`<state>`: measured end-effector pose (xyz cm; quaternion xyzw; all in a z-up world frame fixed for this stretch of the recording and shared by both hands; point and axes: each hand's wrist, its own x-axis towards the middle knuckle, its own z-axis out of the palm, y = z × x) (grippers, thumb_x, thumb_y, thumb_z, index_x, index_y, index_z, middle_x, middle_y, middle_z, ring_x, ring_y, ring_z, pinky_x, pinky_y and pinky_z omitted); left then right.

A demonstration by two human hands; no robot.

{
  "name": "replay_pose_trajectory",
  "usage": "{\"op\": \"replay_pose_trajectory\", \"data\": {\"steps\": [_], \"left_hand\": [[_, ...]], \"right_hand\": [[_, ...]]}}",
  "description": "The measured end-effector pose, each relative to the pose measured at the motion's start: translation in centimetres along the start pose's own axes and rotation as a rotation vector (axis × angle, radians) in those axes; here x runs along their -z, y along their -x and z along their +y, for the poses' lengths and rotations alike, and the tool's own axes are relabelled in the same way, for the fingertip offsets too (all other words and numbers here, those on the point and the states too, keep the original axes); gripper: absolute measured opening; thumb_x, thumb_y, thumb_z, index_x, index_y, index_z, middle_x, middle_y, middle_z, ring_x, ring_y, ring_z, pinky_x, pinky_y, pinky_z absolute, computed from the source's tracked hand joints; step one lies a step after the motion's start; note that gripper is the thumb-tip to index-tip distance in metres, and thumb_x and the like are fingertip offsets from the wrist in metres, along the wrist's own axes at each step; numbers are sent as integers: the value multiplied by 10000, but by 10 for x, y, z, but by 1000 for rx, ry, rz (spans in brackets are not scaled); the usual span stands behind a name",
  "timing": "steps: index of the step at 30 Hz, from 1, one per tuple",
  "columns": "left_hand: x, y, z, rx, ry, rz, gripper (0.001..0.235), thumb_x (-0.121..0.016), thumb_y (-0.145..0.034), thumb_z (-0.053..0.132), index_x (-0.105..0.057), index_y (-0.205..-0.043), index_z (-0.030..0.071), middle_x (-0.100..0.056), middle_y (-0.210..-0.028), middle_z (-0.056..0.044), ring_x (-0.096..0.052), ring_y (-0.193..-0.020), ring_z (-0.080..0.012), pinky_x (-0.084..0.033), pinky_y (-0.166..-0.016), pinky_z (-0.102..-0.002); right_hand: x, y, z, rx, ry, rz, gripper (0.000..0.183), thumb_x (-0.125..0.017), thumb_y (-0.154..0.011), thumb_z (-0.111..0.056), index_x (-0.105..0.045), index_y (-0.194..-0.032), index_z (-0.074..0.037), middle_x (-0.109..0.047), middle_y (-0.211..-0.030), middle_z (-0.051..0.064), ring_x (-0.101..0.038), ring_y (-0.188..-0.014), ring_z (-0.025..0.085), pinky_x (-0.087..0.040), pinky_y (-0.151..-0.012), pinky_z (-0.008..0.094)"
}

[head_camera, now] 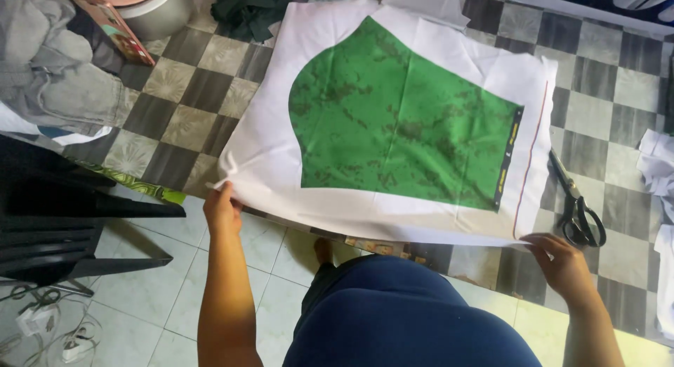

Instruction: Cutting fabric pieces using scissors following a pattern template on a cutting table

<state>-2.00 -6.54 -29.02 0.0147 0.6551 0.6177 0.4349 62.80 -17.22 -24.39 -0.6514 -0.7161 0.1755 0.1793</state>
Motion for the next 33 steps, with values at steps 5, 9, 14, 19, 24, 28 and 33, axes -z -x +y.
{"op": "replay_pose_trajectory", "data": {"steps": [5,9,14,19,24,28,33], "left_hand": [[28,-2,-4,-89,125,39,306,-652,-797,188,-592,-1078,80,-632,-1009,-72,-610,-905,-191,-495,-650,-322],[36,2,6,-121,339,83,374,-679,-776,170,-586,-1127,79,-649,-1118,-100,-631,-1015,-216,-551,-848,-370],[35,13,19,-122,326,89,359,-636,-797,170,-606,-1140,67,-654,-1125,-92,-635,-1041,-230,-551,-869,-371],[44,-1,3,-111,322,103,294,-636,-822,152,-598,-1104,79,-659,-1096,-90,-646,-1004,-228,-565,-831,-385],[54,-17,-13,-62,272,124,194,-647,-837,145,-616,-1021,94,-656,-945,-48,-644,-883,-173,-552,-743,-309],[51,-20,-14,-29,267,136,194,-660,-827,164,-605,-1010,129,-636,-887,-29,-624,-796,-152,-494,-588,-261],[50,-37,-24,-22,364,117,207,-694,-825,140,-564,-982,107,-629,-873,-53,-629,-759,-159,-566,-576,-257]], "right_hand": [[0,16,15,-252,73,-144,235,-551,-914,-208,-707,-1089,-216,-730,-1026,-8,-691,-895,164,-511,-798,286],[11,19,10,-357,-30,-201,284,-481,-957,-235,-640,-1183,-172,-725,-928,86,-685,-772,222,-521,-691,329],[2,16,16,-135,-59,-233,194,-574,-873,-184,-710,-990,-110,-722,-926,41,-693,-786,167,-562,-738,289],[-29,23,47,-202,-158,-285,296,-628,-827,-176,-709,-1096,-83,-726,-1132,30,-711,-977,148,-544,-940,283],[-47,21,47,-13,-475,-143,220,-517,-852,86,-641,-787,-83,-716,-983,57,-692,-901,178,-611,-680,264],[-52,13,24,-10,-271,-149,253,-454,-916,-20,-678,-1031,6,-669,-1071,139,-676,-978,251,-554,-884,331],[-56,12,2,-132,92,-283,592,-779,-656,-363,-590,-1201,-234,-549,-1146,56,-679,-872,284,-637,-687,418]]}}
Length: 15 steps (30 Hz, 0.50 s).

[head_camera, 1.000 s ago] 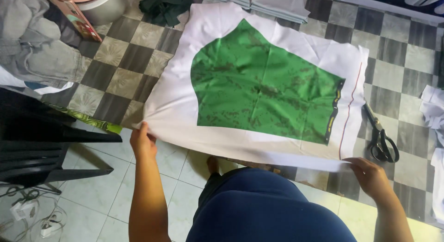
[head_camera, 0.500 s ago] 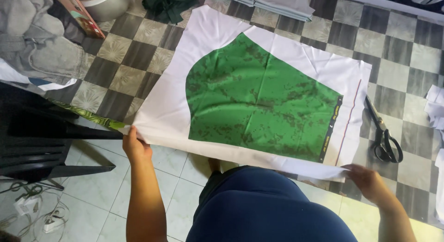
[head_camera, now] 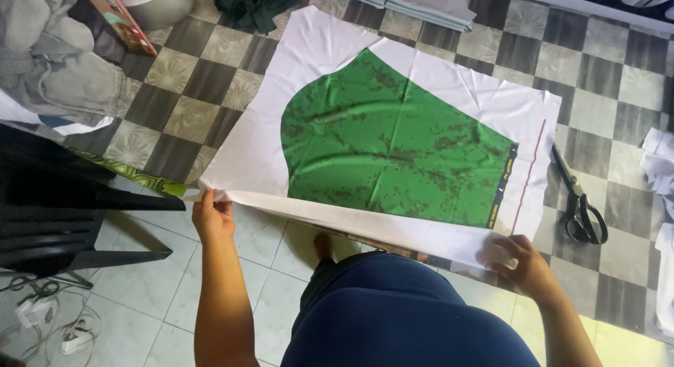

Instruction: Cutting fabric pieces using scissors following a pattern template on a cutting table

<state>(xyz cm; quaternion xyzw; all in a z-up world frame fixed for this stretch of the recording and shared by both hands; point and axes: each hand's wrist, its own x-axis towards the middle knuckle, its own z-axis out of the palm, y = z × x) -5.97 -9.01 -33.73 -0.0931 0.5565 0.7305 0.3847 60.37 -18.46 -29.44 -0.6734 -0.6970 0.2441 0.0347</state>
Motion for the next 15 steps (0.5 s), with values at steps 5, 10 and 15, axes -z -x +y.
{"op": "replay_pose_trajectory", "data": {"steps": [5,10,15], "left_hand": [[-10,13,6,12,-85,-3,238,-679,-839,196,-560,-1016,90,-624,-891,-74,-627,-763,-168,-565,-582,-241],[-16,16,10,15,-91,-36,240,-667,-844,200,-567,-1034,94,-625,-911,-68,-635,-794,-165,-574,-607,-242],[-22,24,18,25,-70,-10,232,-653,-857,196,-584,-1059,103,-637,-919,-67,-639,-812,-172,-570,-652,-263]], "right_hand": [[0,5,-10,-60,6,94,295,-704,-757,-342,-679,-1045,-282,-601,-1043,0,-675,-730,184,-555,-609,341],[-6,3,-3,-58,12,168,162,-673,-815,-233,-729,-965,-208,-609,-1077,-5,-650,-687,194,-532,-644,326],[6,4,1,256,-127,387,156,-708,-711,-61,-645,-833,-134,-536,-1376,125,-550,-1140,331,-447,-963,470]]}}
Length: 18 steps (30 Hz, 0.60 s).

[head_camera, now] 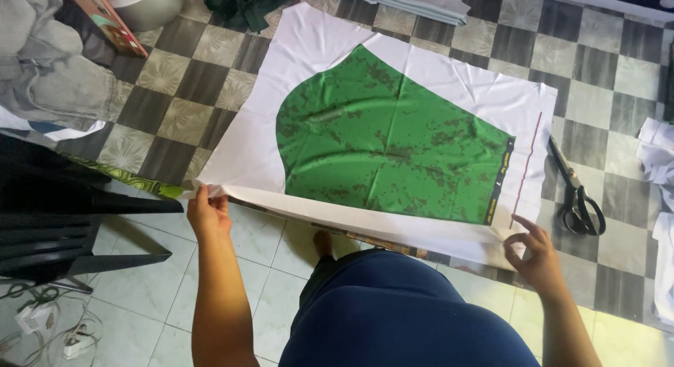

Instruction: Cutting fabric pieces using scissors following a pattern template on a cutting table

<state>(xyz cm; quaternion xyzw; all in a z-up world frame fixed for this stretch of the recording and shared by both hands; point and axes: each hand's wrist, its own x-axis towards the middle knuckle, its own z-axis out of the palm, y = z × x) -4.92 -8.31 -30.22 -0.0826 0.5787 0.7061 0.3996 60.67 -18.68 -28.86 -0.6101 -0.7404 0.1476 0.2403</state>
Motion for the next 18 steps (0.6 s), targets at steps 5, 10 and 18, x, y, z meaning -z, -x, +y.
{"op": "replay_pose_trajectory", "data": {"steps": [5,10,18], "left_hand": [[-13,23,19,-142,88,40,222,-668,-806,193,-575,-981,93,-671,-953,-97,-667,-862,-214,-563,-712,-352],[-11,65,44,-266,127,74,312,-640,-751,203,-526,-1011,71,-646,-1075,-158,-682,-971,-315,-608,-807,-495],[-21,65,50,-388,105,45,319,-586,-774,130,-518,-1084,94,-628,-1003,-119,-665,-916,-268,-613,-805,-441]], "right_hand": [[37,13,19,-205,-702,-167,99,-568,-867,-2,-601,-944,-54,-683,-993,87,-656,-916,164,-553,-847,277],[81,23,14,-291,-643,-397,136,-605,-832,-124,-684,-904,-41,-746,-756,72,-712,-603,157,-616,-495,236],[124,46,53,-183,-755,-443,166,-594,-815,-135,-726,-855,-42,-758,-774,70,-802,-692,185,-714,-495,234]]}}
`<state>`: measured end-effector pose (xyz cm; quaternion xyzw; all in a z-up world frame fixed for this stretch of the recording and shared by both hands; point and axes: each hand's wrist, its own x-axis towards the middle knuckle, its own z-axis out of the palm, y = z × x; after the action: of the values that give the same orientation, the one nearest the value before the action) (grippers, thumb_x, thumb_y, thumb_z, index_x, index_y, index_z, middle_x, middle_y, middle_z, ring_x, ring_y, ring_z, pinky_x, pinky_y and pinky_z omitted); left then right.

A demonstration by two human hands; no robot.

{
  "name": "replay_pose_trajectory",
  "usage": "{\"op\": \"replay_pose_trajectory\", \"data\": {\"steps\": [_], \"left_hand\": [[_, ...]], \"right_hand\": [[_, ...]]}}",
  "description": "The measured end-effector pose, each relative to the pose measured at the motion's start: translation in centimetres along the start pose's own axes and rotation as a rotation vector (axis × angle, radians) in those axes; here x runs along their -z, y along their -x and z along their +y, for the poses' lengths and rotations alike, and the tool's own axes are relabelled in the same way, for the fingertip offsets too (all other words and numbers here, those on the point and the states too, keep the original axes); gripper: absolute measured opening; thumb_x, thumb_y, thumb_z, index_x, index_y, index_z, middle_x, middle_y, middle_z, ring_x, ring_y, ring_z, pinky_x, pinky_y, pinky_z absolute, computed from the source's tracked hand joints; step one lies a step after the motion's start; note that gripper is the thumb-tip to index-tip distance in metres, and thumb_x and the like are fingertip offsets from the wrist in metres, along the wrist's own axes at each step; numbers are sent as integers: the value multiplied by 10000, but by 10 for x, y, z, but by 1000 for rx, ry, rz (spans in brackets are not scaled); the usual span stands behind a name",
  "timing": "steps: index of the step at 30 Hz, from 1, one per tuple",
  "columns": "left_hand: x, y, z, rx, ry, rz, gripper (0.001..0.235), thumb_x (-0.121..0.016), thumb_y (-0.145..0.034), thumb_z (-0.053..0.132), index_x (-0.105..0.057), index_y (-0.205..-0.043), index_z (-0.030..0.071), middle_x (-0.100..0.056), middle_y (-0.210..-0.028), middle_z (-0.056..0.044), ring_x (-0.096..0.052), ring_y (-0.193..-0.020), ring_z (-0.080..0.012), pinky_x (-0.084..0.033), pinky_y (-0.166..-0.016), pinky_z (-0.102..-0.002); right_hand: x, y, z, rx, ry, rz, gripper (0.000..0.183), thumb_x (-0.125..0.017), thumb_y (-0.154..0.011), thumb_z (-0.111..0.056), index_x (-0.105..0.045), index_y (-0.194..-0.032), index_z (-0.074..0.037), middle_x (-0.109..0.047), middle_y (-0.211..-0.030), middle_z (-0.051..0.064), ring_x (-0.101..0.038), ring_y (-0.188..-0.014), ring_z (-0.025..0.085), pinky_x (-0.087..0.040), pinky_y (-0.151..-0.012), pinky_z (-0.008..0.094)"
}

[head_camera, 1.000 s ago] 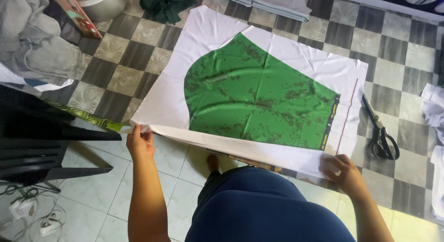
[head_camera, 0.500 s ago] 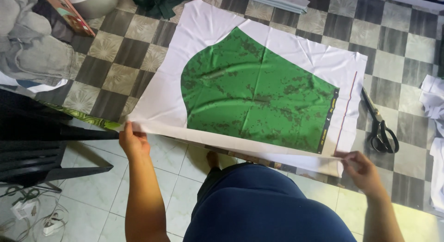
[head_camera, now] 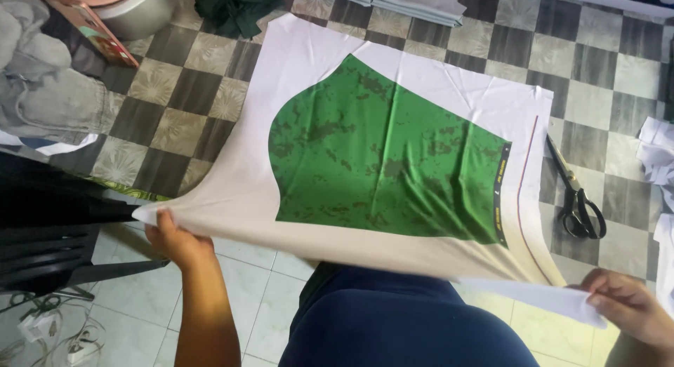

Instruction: Cutting fabric pieces using scissors following a pattern template on a cutting table

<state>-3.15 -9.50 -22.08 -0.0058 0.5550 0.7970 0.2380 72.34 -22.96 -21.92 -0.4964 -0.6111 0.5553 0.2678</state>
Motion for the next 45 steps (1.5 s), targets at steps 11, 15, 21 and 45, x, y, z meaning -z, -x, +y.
{"op": "replay_pose_trajectory", "data": {"steps": [11,15,21,45], "left_hand": [[-141,-41,-34,-60,-273,-391,387,-609,-942,171,-529,-1294,309,-596,-920,15,-553,-719,-93,-482,-527,-229],[-201,-82,-84,-149,-403,-431,214,-554,-884,200,-672,-1059,238,-654,-1080,-19,-616,-927,-118,-526,-520,-242],[-283,-123,-186,-180,-413,-517,216,-531,-882,178,-677,-1042,179,-708,-1100,-9,-673,-909,-156,-524,-426,-244],[-400,-148,-313,-44,-544,-530,249,-530,-859,152,-702,-1037,179,-670,-1095,-95,-641,-1030,-196,-657,-581,-359]], "right_hand": [[38,-94,-16,-33,138,464,105,-543,-957,-105,-588,-984,-14,-578,-777,80,-553,-612,164,-505,-533,268],[40,-161,-20,-100,226,650,34,-616,-984,-96,-596,-1005,-78,-585,-944,-6,-500,-893,64,-399,-811,209],[74,-238,-35,-228,364,710,97,-594,-1006,-102,-610,-1067,-28,-595,-990,105,-529,-920,223,-423,-803,345],[179,-406,46,-393,746,660,222,-529,-1004,-195,-687,-1111,-81,-685,-937,134,-620,-837,295,-466,-715,395]]}}
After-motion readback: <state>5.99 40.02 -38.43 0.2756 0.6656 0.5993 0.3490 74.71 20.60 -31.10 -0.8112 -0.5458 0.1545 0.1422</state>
